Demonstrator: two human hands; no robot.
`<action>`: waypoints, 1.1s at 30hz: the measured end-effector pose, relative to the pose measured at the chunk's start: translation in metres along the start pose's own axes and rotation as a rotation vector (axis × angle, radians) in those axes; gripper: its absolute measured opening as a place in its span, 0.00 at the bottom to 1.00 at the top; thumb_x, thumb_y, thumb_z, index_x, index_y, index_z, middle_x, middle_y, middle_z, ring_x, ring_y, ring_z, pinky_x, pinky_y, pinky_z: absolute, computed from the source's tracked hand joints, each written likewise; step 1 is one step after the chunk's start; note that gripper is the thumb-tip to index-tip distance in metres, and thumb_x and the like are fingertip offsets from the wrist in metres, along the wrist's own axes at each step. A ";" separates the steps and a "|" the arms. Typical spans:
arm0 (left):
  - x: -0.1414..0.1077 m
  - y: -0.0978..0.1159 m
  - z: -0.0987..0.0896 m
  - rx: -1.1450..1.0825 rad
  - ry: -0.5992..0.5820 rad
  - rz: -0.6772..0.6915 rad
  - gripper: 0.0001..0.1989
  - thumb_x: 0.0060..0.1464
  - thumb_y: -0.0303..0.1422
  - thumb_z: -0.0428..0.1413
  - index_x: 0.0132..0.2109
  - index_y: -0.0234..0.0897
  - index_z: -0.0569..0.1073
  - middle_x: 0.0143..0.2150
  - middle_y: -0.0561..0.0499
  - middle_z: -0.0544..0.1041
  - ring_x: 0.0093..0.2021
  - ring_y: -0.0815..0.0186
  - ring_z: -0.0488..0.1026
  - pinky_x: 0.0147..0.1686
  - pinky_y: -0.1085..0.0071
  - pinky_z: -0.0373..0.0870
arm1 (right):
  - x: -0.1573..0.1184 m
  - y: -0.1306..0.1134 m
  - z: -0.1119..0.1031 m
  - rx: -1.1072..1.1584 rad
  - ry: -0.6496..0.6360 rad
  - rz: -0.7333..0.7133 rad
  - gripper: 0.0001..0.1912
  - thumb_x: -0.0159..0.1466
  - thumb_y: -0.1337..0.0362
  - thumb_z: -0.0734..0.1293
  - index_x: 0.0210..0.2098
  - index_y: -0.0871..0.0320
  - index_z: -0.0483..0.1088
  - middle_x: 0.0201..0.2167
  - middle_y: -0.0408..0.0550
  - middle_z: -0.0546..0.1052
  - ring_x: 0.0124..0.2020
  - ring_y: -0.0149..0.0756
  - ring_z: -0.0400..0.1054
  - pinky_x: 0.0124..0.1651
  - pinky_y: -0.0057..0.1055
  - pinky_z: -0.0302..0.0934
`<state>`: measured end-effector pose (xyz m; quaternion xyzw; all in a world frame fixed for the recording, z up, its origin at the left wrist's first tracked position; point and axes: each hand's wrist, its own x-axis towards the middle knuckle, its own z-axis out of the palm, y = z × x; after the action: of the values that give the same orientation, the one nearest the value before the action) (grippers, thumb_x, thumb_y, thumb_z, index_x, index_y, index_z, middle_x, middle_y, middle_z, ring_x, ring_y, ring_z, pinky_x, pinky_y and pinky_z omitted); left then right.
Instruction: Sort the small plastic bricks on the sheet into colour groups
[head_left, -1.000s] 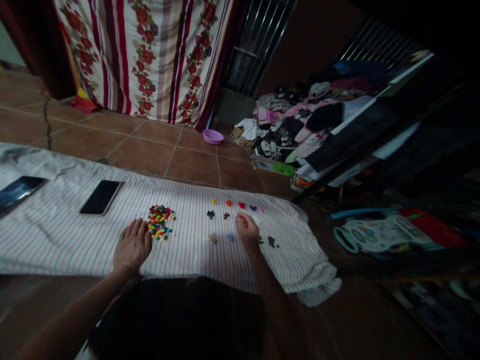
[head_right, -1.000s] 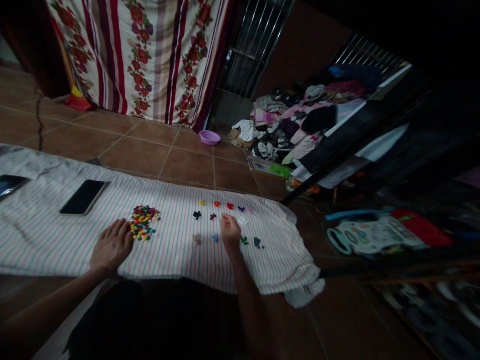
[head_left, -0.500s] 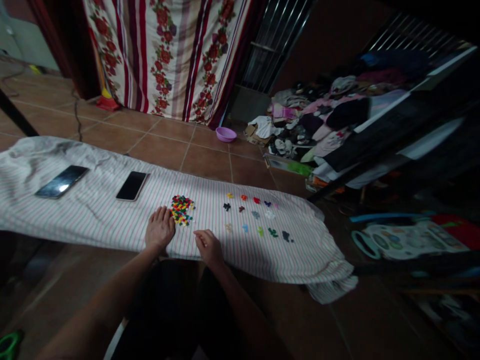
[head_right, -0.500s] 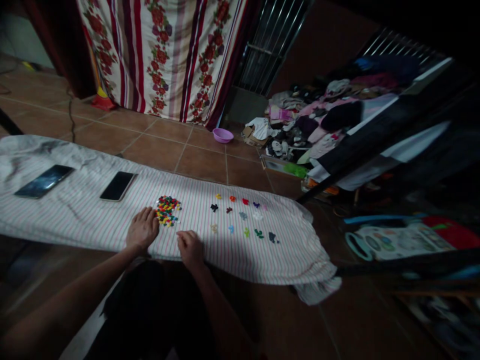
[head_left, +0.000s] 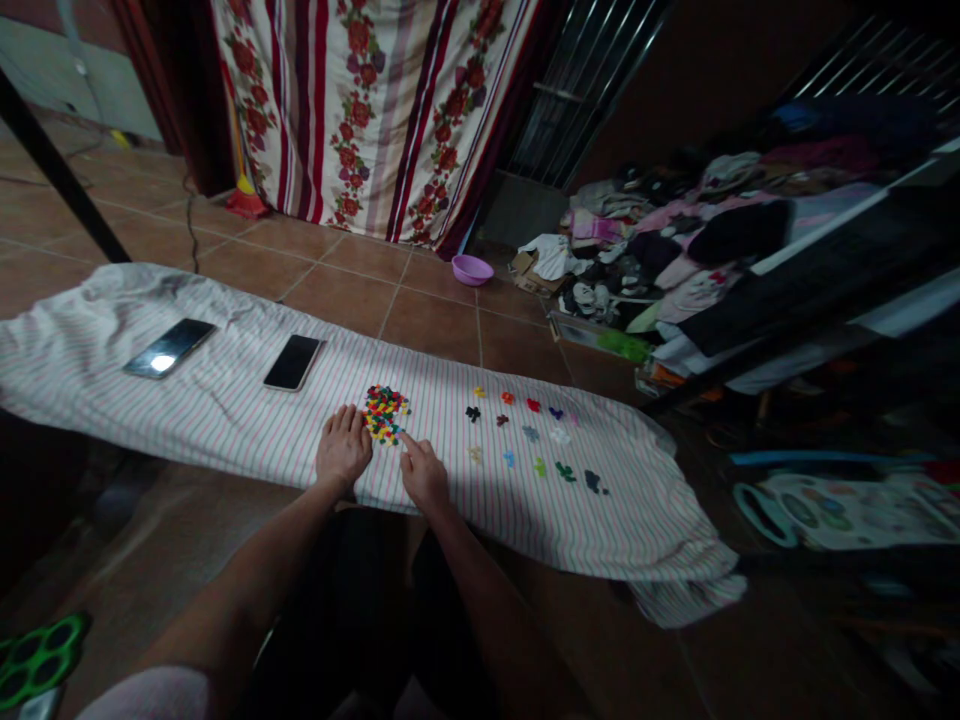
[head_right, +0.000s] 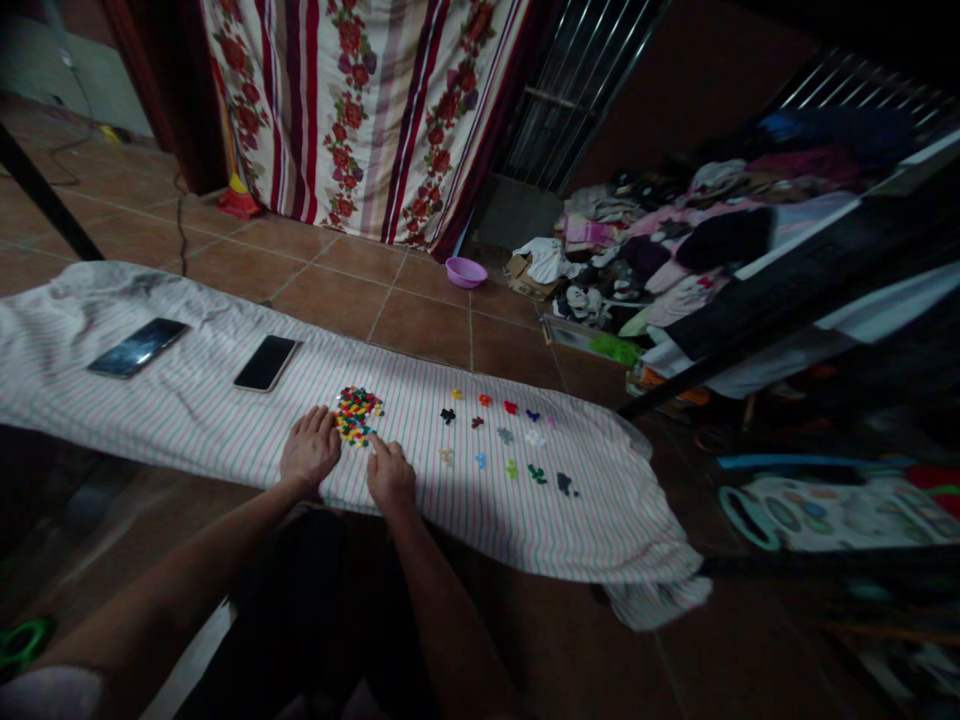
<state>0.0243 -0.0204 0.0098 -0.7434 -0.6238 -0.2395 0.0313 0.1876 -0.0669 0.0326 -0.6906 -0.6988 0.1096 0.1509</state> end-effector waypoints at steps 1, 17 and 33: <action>0.000 0.000 0.000 0.002 0.003 0.000 0.23 0.61 0.33 0.41 0.55 0.26 0.69 0.60 0.36 0.69 0.63 0.52 0.61 0.60 0.56 0.56 | 0.003 -0.003 -0.002 -0.038 -0.030 0.005 0.22 0.66 0.65 0.57 0.59 0.49 0.64 0.41 0.48 0.72 0.38 0.34 0.69 0.38 0.26 0.60; 0.000 0.000 0.000 -0.017 0.004 0.000 0.23 0.61 0.34 0.41 0.55 0.27 0.70 0.59 0.36 0.69 0.63 0.51 0.61 0.60 0.55 0.56 | 0.010 -0.008 -0.001 -0.126 -0.108 0.010 0.22 0.68 0.64 0.56 0.61 0.48 0.59 0.45 0.49 0.72 0.40 0.34 0.70 0.41 0.28 0.60; -0.001 0.001 -0.002 -0.054 0.033 0.005 0.22 0.59 0.34 0.42 0.54 0.29 0.70 0.58 0.36 0.70 0.62 0.53 0.62 0.60 0.54 0.56 | 0.000 0.008 0.009 0.109 0.142 0.087 0.08 0.67 0.67 0.57 0.41 0.57 0.67 0.39 0.49 0.74 0.43 0.35 0.68 0.42 0.27 0.59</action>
<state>0.0244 -0.0219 0.0116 -0.7414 -0.6146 -0.2686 0.0222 0.1916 -0.0660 0.0211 -0.7171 -0.6486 0.1047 0.2327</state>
